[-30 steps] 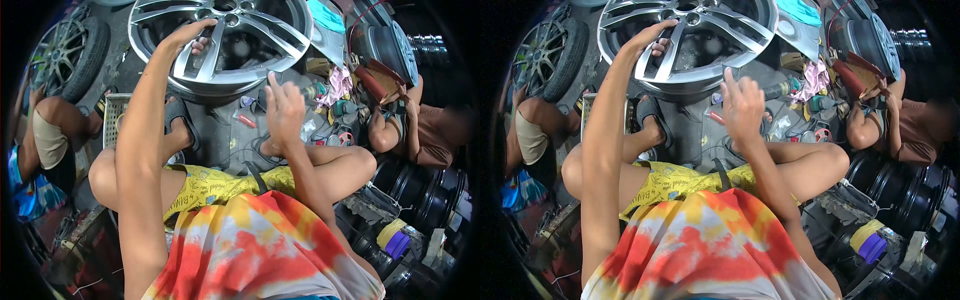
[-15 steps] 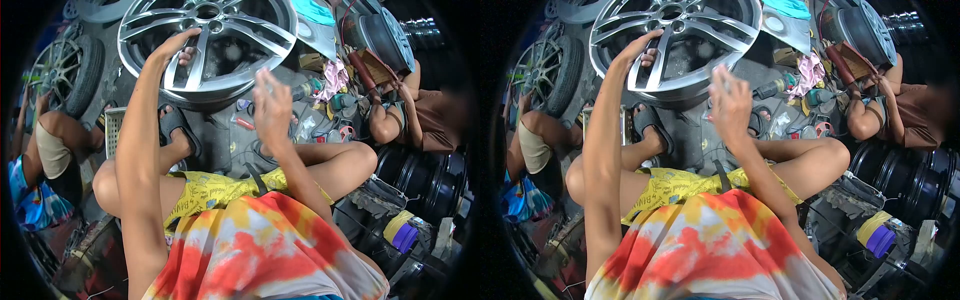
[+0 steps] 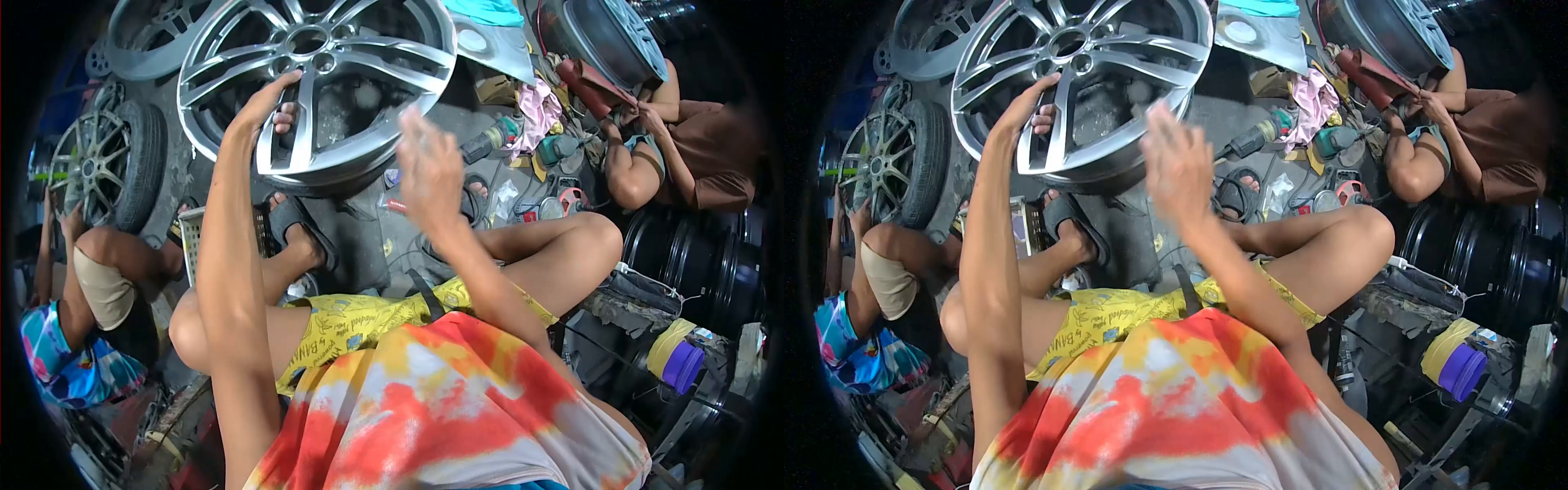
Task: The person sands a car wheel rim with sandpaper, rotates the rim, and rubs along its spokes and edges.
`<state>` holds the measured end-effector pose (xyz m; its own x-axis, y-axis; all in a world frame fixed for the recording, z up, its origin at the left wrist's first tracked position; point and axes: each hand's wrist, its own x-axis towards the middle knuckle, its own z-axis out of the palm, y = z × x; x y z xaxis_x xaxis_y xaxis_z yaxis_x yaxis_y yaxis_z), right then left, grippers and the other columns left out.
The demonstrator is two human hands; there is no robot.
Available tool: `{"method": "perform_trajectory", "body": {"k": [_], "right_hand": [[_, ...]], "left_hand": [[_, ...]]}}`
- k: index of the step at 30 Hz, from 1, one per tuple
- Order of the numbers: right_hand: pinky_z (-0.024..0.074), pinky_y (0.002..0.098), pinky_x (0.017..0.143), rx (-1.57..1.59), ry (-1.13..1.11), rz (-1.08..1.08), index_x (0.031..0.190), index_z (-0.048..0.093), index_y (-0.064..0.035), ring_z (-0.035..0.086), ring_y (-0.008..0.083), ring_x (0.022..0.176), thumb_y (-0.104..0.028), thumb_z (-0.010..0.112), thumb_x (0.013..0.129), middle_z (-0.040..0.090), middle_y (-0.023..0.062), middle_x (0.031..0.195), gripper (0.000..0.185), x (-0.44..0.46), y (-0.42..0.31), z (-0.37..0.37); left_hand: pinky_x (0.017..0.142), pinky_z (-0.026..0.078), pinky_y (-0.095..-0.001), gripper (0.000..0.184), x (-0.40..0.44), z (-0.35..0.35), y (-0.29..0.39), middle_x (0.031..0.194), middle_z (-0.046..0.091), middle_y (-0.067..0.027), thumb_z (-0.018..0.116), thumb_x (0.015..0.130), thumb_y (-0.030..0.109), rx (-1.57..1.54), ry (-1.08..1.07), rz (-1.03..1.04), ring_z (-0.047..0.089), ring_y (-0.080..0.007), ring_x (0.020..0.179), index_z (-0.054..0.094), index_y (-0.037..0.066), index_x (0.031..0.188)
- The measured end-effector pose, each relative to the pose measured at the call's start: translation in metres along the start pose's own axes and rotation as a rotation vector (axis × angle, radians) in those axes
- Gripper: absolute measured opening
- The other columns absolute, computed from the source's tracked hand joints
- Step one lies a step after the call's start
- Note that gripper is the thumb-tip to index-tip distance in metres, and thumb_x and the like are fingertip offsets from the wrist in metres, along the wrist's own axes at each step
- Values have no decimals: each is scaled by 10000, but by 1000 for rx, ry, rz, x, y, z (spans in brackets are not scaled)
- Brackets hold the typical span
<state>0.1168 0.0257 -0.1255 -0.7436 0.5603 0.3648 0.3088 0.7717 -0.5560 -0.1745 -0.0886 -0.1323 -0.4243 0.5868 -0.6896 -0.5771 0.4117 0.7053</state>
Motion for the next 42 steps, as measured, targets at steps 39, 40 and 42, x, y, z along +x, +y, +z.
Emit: {"method": "perform_trajectory", "body": {"k": [39, 40, 42], "right_hand": [[467, 456, 986, -72, 39, -40, 1441, 600, -97, 554, 338, 1220, -203, 603, 997, 530, 69, 1546, 457, -1, 17, 4], [467, 456, 986, -76, 41, -34, 1441, 600, -97, 554, 338, 1220, -203, 603, 997, 530, 69, 1546, 457, 2, 21, 8], [441, 474, 1041, 35, 157, 25, 1446, 589, -65, 549, 352, 1234, -188, 597, 998, 519, 103, 1551, 465, 5, 22, 20]], "left_hand": [[359, 302, -184, 331, 1, -1, 1, 570, 431, 61, 677, 970, 415, -32, -6, -44, 362, -17, 393, 617, 101, 1054], [358, 302, -185, 330, 1, 1, 1, 568, 432, 61, 679, 970, 414, -27, 10, -36, 363, -17, 392, 619, 101, 1056], [359, 303, -186, 347, 1, 0, 3, 569, 435, 59, 688, 962, 424, -23, -27, -42, 362, -18, 394, 615, 100, 1064]]}}
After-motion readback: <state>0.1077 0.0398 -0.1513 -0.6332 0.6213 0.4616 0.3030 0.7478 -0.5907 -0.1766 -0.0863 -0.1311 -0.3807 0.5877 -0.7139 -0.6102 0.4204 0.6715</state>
